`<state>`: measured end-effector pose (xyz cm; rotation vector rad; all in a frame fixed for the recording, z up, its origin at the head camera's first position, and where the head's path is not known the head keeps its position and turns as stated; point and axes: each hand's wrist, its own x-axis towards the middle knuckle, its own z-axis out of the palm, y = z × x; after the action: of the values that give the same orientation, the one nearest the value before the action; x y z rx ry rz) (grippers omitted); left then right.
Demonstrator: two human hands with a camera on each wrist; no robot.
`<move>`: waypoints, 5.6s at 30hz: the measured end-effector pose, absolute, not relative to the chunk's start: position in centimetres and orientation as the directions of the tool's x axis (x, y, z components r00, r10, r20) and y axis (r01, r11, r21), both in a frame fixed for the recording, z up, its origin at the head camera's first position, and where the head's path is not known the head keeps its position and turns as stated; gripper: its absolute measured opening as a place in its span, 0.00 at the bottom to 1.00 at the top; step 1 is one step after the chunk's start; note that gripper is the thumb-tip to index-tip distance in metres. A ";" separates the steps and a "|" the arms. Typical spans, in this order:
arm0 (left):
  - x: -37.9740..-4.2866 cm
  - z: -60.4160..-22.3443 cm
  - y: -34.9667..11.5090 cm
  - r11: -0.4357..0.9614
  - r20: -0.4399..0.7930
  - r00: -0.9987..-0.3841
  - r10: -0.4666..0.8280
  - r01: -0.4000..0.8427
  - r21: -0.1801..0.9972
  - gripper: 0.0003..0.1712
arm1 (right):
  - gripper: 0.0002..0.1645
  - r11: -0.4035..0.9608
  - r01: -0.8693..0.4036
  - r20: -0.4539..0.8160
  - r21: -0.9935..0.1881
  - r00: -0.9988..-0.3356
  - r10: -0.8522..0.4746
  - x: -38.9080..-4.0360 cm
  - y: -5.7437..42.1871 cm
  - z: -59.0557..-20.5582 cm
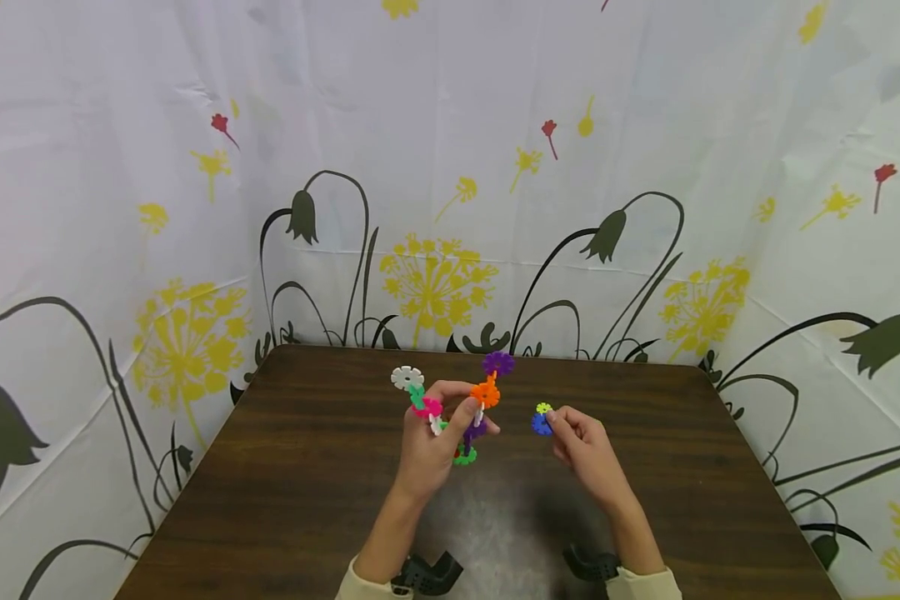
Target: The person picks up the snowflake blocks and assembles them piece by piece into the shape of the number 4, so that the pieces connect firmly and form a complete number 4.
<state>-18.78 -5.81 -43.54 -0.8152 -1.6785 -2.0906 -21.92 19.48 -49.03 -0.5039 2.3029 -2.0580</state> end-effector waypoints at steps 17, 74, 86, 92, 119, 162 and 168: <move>-19.0 -43.9 -5.0 -0.263 0.696 -0.712 0.093 0.657 0.706 0.09 | 0.24 -0.192 -0.234 0.267 -0.953 -0.949 -0.166 -18.1 14.8 -42.1; -18.6 -43.8 -5.6 -0.398 0.272 -0.962 0.037 0.235 0.887 0.11 | 0.23 0.403 0.006 -0.033 -0.915 -0.998 -0.060 -21.9 23.8 -51.4; -18.4 -43.3 -5.8 -0.414 0.220 -0.975 0.033 0.187 0.891 0.08 | 0.30 0.812 0.124 -0.199 -0.570 -0.980 0.010 -22.2 27.5 -55.0; -18.3 -43.4 -5.8 -0.444 0.242 -0.969 0.056 0.193 0.875 0.10 | 0.32 0.771 0.158 -0.216 -0.617 -0.976 0.027 -22.4 27.8 -56.1; -18.5 -43.7 -4.9 -0.282 0.253 -0.964 0.079 0.222 0.933 0.08 | 0.17 0.493 0.081 -0.141 -0.866 -0.986 -0.085 -23.3 28.1 -56.5; -17.4 -44.1 -5.8 -0.237 0.299 -0.953 0.050 0.280 0.930 0.13 | 0.04 -0.049 -0.534 0.530 -0.844 -0.816 -0.231 -16.3 16.3 -44.1; -17.6 -44.1 -5.8 -0.239 0.286 -0.955 0.083 0.260 0.936 0.13 | 0.05 0.006 -0.550 0.536 -0.835 -0.815 -0.222 -16.2 16.2 -43.8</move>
<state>-17.58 -5.80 -44.14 -0.4233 -1.8625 -2.3489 -16.17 16.23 -43.85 -0.9477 2.3884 -2.2191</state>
